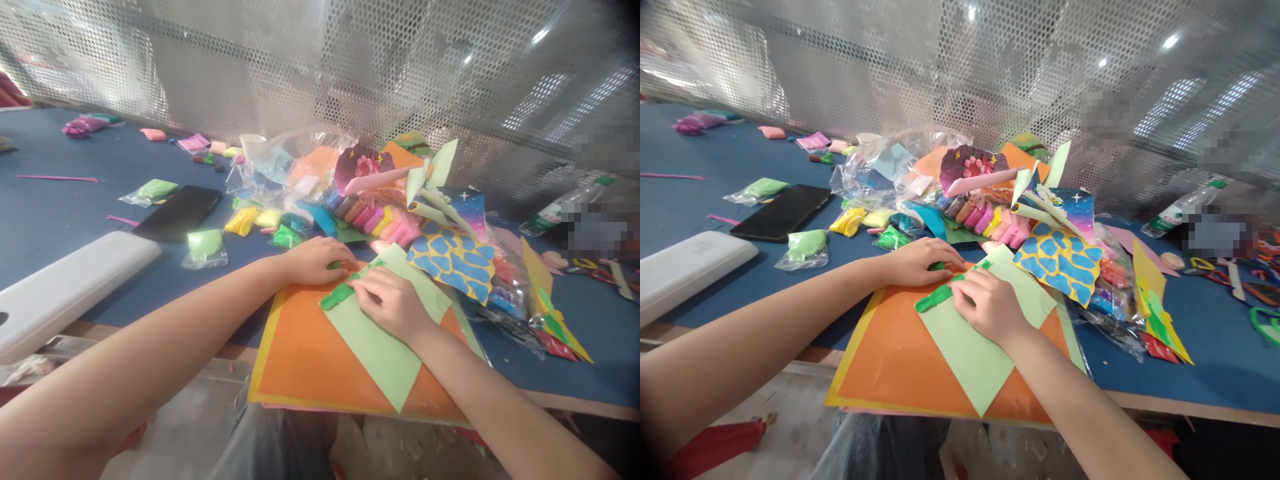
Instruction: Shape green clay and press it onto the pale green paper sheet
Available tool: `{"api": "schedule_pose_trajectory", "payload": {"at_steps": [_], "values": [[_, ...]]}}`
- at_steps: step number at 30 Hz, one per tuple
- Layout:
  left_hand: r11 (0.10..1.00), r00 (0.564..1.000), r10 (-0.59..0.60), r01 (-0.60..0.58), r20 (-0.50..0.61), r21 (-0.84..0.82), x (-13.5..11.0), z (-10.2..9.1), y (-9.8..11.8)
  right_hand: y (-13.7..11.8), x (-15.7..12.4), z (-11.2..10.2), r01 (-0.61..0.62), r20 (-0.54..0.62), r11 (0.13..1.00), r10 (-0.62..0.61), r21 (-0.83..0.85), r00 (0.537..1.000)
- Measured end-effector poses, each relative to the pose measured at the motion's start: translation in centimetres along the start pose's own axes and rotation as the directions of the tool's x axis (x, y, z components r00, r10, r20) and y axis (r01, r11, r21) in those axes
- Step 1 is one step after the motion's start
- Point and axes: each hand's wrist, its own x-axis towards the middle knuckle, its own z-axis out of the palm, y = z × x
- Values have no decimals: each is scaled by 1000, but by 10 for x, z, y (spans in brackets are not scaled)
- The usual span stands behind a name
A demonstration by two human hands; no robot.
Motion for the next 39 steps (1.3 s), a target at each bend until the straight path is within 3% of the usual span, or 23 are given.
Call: {"api": "schedule_pose_trajectory", "payload": {"at_steps": [5,16,23,39], "values": [[1000,1000,-18,18,0,17,-1,-1,3,-1,0,-2,214,53,977,-214,1,975],[996,995,-19,10,100,87,0,0,8,-7,-2,-2,369,100,928,-363,-51,926],[997,994,-27,19,102,80,1,1,8,-9,-1,-4,380,47,924,-379,-28,924],[998,994,-27,21,106,53,0,-1,11,-11,-4,-5,362,143,929,-369,70,919]]}}
